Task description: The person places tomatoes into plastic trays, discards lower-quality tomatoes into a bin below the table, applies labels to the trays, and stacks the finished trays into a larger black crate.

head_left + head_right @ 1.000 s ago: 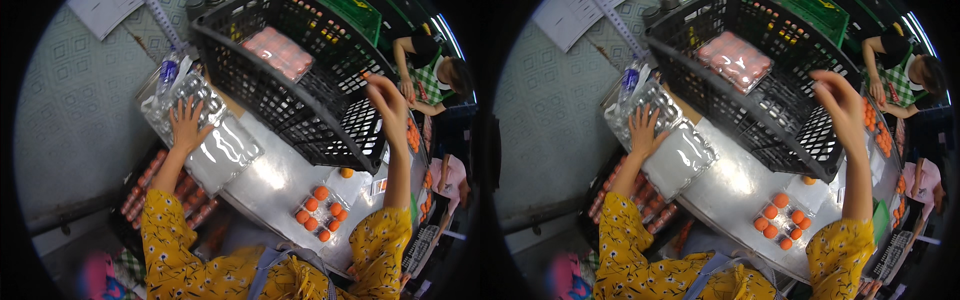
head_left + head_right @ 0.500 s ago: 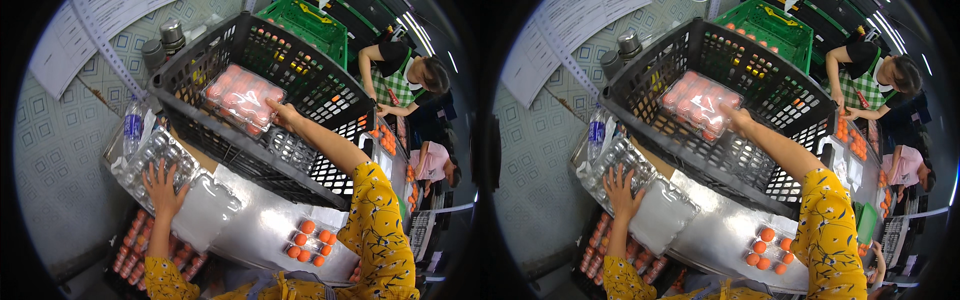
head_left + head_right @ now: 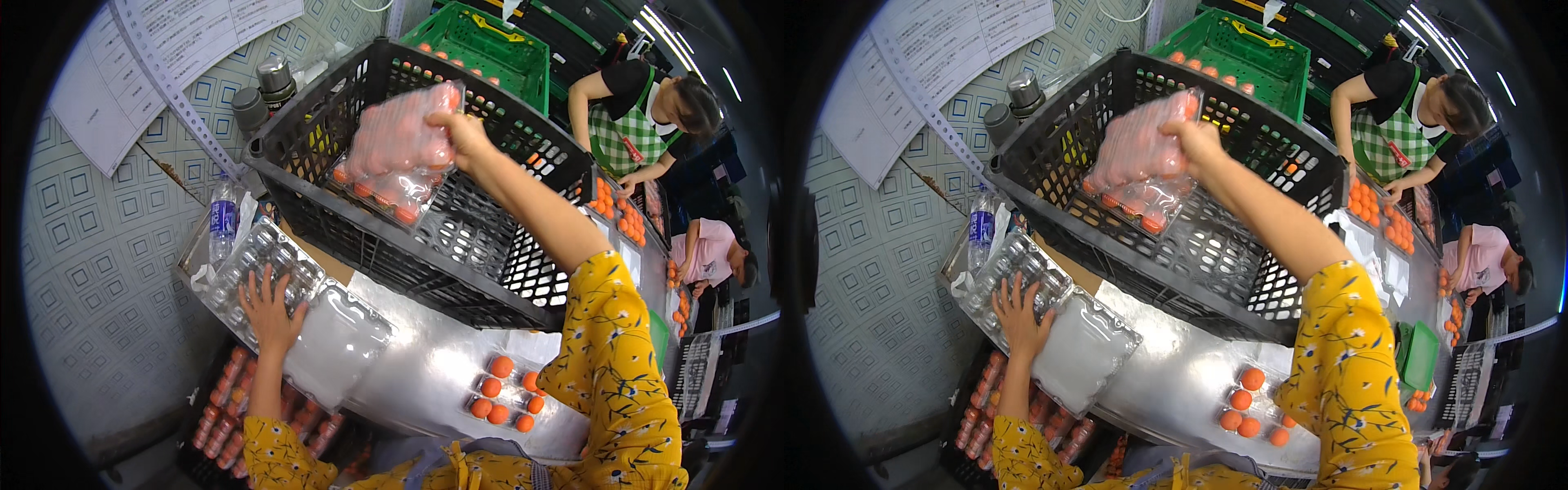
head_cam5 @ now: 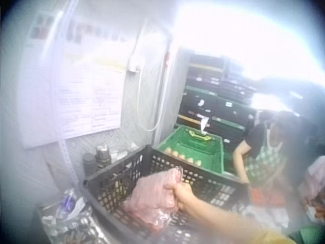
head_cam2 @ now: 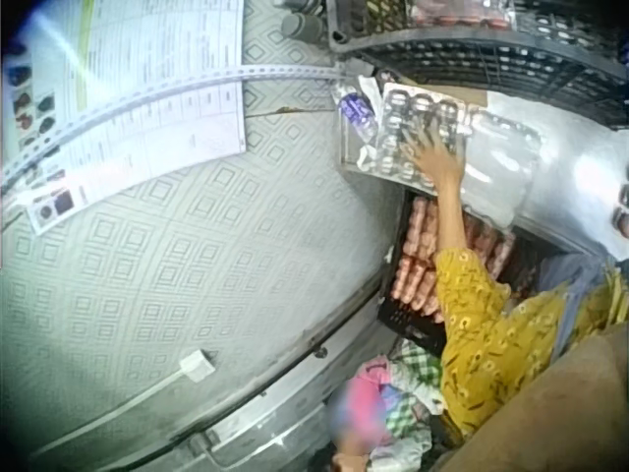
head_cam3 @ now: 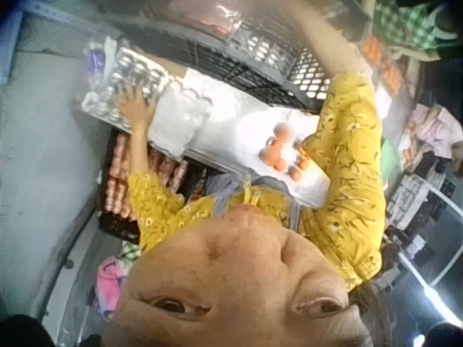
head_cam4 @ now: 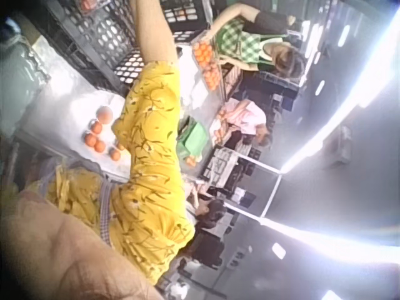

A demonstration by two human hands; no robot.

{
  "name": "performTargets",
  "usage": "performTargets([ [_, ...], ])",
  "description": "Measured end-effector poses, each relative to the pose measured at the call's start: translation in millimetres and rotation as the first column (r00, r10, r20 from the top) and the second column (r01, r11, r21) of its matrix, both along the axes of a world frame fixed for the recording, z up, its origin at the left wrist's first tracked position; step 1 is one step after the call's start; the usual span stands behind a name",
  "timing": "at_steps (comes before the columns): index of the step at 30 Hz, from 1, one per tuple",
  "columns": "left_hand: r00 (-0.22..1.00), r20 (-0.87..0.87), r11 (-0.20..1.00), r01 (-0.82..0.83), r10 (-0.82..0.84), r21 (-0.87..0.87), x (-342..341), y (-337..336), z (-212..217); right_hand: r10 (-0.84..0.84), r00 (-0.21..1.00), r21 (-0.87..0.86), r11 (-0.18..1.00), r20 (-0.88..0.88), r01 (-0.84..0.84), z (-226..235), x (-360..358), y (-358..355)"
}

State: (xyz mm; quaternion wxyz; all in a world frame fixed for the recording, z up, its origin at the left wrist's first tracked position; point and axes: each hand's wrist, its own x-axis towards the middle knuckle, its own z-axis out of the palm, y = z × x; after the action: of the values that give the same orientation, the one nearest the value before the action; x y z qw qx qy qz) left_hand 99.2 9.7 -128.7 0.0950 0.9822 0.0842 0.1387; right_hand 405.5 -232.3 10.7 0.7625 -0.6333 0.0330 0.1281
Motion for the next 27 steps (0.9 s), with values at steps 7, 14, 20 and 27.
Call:
performTargets([
  [7, 0.999, 0.045, 0.992, -0.012, 0.006, 0.127, 8, 2, -21, 0.100, 0.975, 0.195, 0.971, 0.201, -0.140, 104, -45, -147],
  [14, 0.896, 0.399, 0.930, 0.296, -0.193, -0.216, -29, -125, 17, -0.564, 0.709, 0.018, 0.788, 0.424, 0.616, 88, -272, -356],
  [20, 0.864, 0.019, 0.141, 0.104, -0.504, -0.985, -96, -304, 16, -0.680, 0.705, 0.124, 0.696, -0.204, 0.707, 0, -460, -435],
  [27, 0.470, -0.033, -0.253, -0.531, -0.882, -0.808, -130, -460, 25, -0.615, 0.704, 0.325, 0.625, -0.355, 0.710, -125, -576, -491],
])
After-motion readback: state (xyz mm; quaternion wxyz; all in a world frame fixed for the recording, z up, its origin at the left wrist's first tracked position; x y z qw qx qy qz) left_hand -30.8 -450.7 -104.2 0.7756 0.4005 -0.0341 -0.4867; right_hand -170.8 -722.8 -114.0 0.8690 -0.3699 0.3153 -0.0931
